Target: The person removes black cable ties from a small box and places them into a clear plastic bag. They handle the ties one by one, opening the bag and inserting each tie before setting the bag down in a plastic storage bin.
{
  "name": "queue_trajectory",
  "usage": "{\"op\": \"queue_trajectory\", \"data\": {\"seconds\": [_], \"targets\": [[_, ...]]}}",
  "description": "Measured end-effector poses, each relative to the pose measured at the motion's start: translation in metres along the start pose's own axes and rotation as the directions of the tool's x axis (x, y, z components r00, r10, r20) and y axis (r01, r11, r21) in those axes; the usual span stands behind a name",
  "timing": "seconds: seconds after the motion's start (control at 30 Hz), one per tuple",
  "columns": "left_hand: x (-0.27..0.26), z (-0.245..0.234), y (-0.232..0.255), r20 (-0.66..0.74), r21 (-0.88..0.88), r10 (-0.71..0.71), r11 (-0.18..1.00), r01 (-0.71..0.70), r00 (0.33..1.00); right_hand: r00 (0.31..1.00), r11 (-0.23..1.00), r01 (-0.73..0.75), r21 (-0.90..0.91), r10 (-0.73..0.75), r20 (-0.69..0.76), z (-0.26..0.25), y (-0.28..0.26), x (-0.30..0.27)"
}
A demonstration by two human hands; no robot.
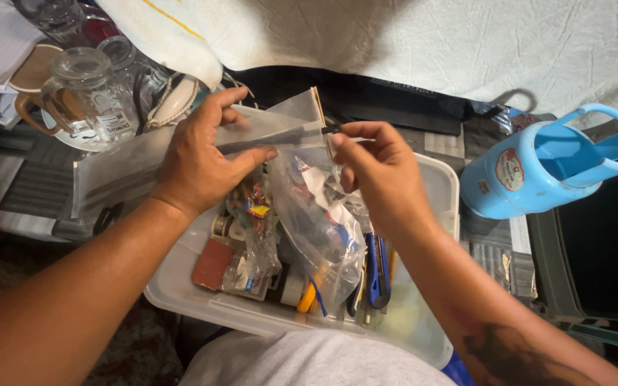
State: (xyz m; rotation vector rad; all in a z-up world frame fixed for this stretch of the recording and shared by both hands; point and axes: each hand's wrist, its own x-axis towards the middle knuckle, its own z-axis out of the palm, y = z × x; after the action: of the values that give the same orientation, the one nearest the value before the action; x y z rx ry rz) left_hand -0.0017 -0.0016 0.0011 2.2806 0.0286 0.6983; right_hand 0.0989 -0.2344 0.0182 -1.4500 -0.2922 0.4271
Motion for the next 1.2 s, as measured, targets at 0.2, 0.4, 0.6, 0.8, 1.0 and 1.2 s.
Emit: {"op": "queue_trajectory", "data": {"seconds": [0.2,0.4,0.6,0.8,1.0,1.2], "targets": [[0.000,0.000,-0.001,-0.001,0.008,0.013,1.000,-0.013,1.000,0.987,0.998,-0.054,-0.024,0.057,0.153,0.017,-0.002,-0.006],[0.000,0.001,-0.001,-0.006,0.002,0.021,1.000,-0.021,1.000,0.969,0.989,-0.088,-0.116,0.112,0.219,0.021,-0.008,-0.008],[0.000,0.001,-0.005,-0.019,-0.002,0.046,0.999,-0.046,0.999,0.987,0.984,-0.077,-0.161,0.098,0.126,0.001,-0.007,0.007],[0.002,0.002,-0.005,-0.026,0.006,0.045,0.999,-0.045,0.999,0.997,0.912,-0.027,-0.409,-0.004,-0.075,-0.040,-0.020,0.055],[0.003,0.001,-0.003,-0.010,0.036,0.009,0.999,-0.009,1.000,0.993,0.543,-0.118,-0.831,0.084,-0.086,-0.078,-0.002,0.106],[0.002,0.000,-0.003,0.002,0.033,-0.020,0.999,0.019,1.000,0.944,0.192,0.068,-0.979,0.305,0.125,-0.117,0.060,0.168]]}}
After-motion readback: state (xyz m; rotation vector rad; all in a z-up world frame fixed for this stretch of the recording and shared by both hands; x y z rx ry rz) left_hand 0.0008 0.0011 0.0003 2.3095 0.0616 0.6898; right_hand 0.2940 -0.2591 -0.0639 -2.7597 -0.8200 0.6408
